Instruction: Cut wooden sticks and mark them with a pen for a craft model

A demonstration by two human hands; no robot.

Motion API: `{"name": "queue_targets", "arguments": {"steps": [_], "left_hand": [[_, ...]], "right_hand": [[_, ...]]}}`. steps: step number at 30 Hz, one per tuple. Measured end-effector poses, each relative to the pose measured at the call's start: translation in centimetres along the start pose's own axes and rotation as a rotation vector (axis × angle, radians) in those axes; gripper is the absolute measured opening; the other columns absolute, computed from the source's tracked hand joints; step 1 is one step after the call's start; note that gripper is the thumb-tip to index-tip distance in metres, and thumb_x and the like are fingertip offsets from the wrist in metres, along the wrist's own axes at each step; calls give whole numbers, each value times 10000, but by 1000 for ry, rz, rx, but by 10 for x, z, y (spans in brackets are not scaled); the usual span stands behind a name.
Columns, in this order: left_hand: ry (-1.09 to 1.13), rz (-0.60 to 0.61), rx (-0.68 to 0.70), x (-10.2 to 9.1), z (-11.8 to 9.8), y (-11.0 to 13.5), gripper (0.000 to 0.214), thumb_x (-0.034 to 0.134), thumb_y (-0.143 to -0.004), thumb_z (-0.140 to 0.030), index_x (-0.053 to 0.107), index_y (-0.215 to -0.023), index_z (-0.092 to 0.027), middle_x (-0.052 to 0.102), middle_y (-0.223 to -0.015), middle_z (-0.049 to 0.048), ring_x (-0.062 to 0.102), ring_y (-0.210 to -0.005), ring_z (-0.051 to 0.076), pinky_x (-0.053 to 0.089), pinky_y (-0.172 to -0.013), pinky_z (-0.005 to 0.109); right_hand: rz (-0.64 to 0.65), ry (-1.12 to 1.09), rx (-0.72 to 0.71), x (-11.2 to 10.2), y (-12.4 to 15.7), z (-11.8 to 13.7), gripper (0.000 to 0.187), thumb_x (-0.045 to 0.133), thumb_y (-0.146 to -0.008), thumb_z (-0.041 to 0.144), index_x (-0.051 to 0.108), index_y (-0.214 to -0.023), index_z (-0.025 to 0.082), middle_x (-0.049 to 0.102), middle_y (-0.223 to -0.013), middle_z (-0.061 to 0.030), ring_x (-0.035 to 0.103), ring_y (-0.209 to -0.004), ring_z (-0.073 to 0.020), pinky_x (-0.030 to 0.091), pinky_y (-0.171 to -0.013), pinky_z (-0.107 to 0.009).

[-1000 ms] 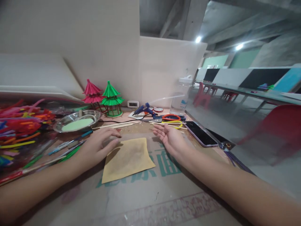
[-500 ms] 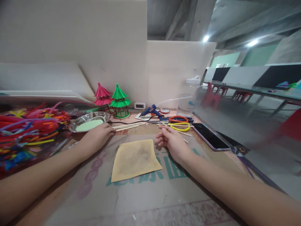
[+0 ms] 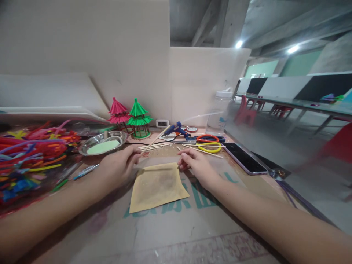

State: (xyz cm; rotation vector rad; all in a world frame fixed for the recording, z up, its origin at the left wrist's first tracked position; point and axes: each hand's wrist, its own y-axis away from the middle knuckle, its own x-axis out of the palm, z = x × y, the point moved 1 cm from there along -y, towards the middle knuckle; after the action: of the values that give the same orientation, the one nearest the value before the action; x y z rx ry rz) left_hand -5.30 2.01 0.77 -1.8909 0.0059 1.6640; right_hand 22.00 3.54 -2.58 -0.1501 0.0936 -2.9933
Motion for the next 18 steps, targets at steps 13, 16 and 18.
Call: {"name": "queue_targets", "arguments": {"steps": [13,16,18], "left_hand": [[509,-65,191,-7,-47,17,182,510,-971,-201,669,-1057,-221,762,-925,31,704,-817,173,558,-707,270],[531,-23,242,-2,-50,20,217,480,-993,-233,677,-1082,-244,753,-949,34,695,-829,170,549,-721,270],[554,33,280,1,-52,22,225,455,-1013,-257,675,-1061,-256,736,-917,23,679,-810,157,532,-714,257]], "right_hand": [[214,2,-124,24,35,21,385,736,-836,350,668,-1189,212,681,-856,-9,628,-766,-149,522,-713,-293],[279,-28,-80,38,47,19,311,713,-862,460,701,-1012,188,686,-807,-21,639,-716,-149,532,-691,-297],[276,-42,-76,41,47,15,360,706,-856,528,689,-929,177,690,-785,-28,642,-704,-148,533,-699,-299]]}}
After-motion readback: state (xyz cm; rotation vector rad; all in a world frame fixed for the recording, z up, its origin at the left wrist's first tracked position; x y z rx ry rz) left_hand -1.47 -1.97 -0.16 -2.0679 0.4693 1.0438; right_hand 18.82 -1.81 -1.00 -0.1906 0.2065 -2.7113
